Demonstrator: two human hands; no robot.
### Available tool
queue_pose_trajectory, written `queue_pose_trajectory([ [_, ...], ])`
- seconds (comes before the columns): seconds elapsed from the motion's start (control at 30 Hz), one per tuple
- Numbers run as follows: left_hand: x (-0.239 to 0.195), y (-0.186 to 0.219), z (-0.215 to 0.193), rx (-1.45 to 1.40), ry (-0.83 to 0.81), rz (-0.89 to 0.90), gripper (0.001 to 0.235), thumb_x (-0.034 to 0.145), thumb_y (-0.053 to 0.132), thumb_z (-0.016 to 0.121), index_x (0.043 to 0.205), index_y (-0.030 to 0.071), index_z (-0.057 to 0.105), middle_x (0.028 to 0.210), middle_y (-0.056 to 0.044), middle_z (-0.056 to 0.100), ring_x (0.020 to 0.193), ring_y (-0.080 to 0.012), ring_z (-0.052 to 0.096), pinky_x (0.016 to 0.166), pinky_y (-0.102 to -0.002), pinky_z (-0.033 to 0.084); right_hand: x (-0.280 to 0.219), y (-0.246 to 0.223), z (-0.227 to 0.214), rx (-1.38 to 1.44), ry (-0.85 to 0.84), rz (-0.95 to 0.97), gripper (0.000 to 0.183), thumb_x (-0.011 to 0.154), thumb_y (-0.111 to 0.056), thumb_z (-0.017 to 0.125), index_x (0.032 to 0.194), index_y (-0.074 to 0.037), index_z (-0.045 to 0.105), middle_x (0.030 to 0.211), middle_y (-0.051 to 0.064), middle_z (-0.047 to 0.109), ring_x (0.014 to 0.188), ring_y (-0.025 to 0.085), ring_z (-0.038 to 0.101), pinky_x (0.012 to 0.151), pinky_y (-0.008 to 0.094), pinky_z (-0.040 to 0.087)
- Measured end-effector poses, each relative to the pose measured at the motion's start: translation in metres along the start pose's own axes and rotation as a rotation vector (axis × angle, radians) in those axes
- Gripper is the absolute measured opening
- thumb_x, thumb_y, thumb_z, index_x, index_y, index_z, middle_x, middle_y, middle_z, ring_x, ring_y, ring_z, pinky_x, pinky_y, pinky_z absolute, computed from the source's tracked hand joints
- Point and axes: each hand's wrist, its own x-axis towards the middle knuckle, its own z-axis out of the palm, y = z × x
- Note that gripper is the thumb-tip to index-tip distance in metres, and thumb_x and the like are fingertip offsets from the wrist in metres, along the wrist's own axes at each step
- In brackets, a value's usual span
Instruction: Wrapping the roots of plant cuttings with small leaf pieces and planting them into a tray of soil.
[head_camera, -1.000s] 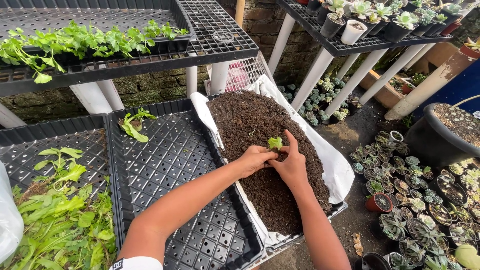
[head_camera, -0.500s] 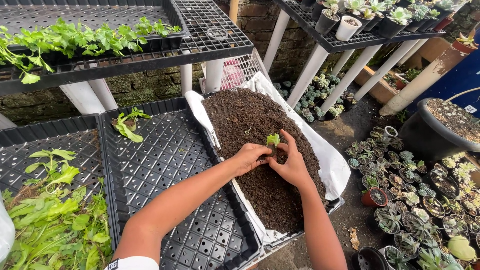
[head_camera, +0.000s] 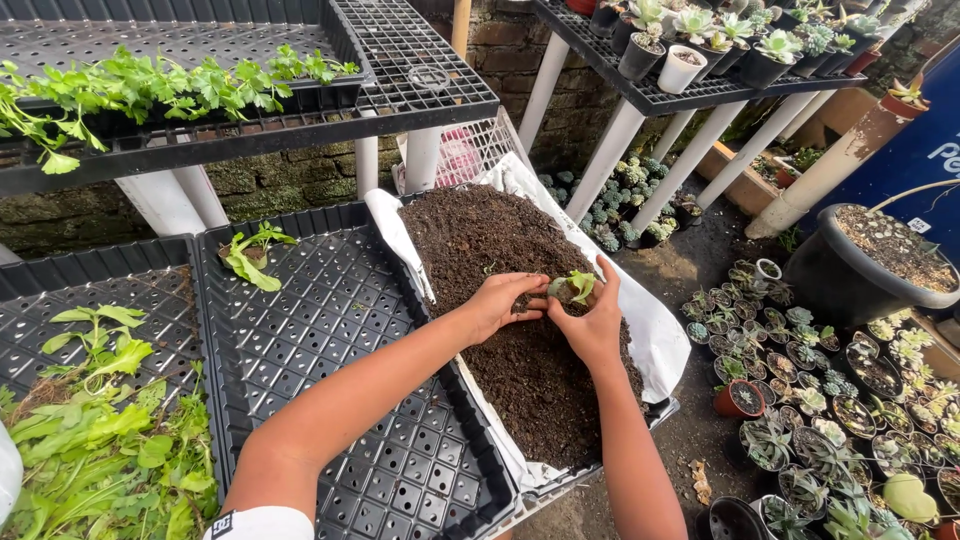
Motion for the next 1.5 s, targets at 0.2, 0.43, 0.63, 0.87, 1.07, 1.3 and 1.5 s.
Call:
queue_pose_trajectory([
  [0.2, 0.002, 0.000, -0.006, 0.202, 0.061, 0.015, 0.037, 0.100, 0.026, 0.067, 0.131, 0.005, 0.069, 0.124, -0.011, 0.072, 0.112, -0.0217, 0.070, 0.096, -0.038, 0.056, 0.001, 0.006, 0.000, -0.052, -0.014, 0.065, 0.098, 0.085, -0.004, 0.080, 0.163, -0.006, 0.021, 0.123, 0.024, 0.065, 0.114, 0.041, 0.069, 0.104, 0.054, 0.054],
  [0.43, 0.000, -0.006, -0.005, 0.610, 0.111, 0.286, 0.033, 0.092, 0.026, 0.074, 0.122, 0.012, 0.074, 0.117, -0.006, 0.075, 0.118, -0.0218, 0.067, 0.100, -0.040, 0.053, 0.001, 0.011, 0.005, -0.064, -0.050, 0.064, 0.102, 0.084, -0.003, 0.081, 0.165, -0.006, 0.019, 0.116, 0.022, 0.066, 0.101, 0.035, 0.070, 0.092, 0.050, 0.057],
  [0.63, -0.040, 0.027, 0.019, 1.058, 0.006, 0.355, 0.045, 0.101, 0.035, 0.058, 0.135, 0.006, 0.064, 0.134, -0.015, 0.066, 0.124, -0.0307, 0.065, 0.099, -0.040, 0.056, -0.003, 0.007, 0.011, -0.251, -0.026, -0.038, 0.104, 0.085, -0.008, 0.082, 0.166, -0.005, 0.017, 0.113, 0.022, 0.065, 0.096, 0.037, 0.070, 0.086, 0.052, 0.057],
  [0.87, -0.040, 0.029, 0.032, 0.928, 0.066, 0.333, 0.061, 0.098, 0.044, 0.065, 0.133, -0.005, 0.062, 0.122, -0.024, 0.069, 0.115, -0.0354, 0.069, 0.090, -0.044, 0.060, -0.007, 0.008, 0.012, -0.406, -0.016, -0.162, 0.105, 0.082, -0.002, 0.081, 0.166, -0.003, 0.019, 0.116, 0.022, 0.064, 0.105, 0.039, 0.069, 0.092, 0.054, 0.057],
  [1.07, 0.006, -0.004, 0.020, 0.679, 0.266, 0.277, 0.033, 0.088, 0.029, 0.073, 0.106, 0.001, 0.073, 0.094, -0.013, 0.076, 0.082, -0.0236, 0.072, 0.063, -0.033, 0.060, -0.003, 0.031, 0.012, -0.434, 0.019, -0.191, 0.111, 0.077, 0.002, 0.082, 0.168, -0.003, 0.018, 0.114, 0.014, 0.066, 0.103, 0.029, 0.068, 0.092, 0.045, 0.057],
  [1.3, 0.014, 0.003, 0.026, 0.251, 0.346, 0.075, 0.045, 0.089, 0.018, 0.064, 0.128, -0.001, 0.053, 0.110, -0.016, 0.068, 0.093, -0.0215, 0.072, 0.070, -0.039, 0.064, -0.004, 0.028, 0.011, -0.468, 0.067, -0.220, 0.106, 0.075, -0.002, 0.086, 0.164, -0.003, 0.027, 0.109, 0.011, 0.067, 0.100, 0.027, 0.068, 0.088, 0.044, 0.059],
  [1.5, -0.006, 0.036, 0.031, 0.127, 0.349, 0.080, 0.051, 0.096, 0.013, 0.059, 0.140, -0.004, 0.041, 0.120, -0.017, 0.058, 0.099, -0.0186, 0.067, 0.080, -0.036, 0.064, -0.003, 0.047, 0.010, -0.532, 0.077, -0.316, 0.065, 0.087, -0.013, 0.084, 0.147, -0.008, 0.057, 0.111, 0.004, 0.065, 0.105, 0.022, 0.070, 0.089, 0.040, 0.062],
])
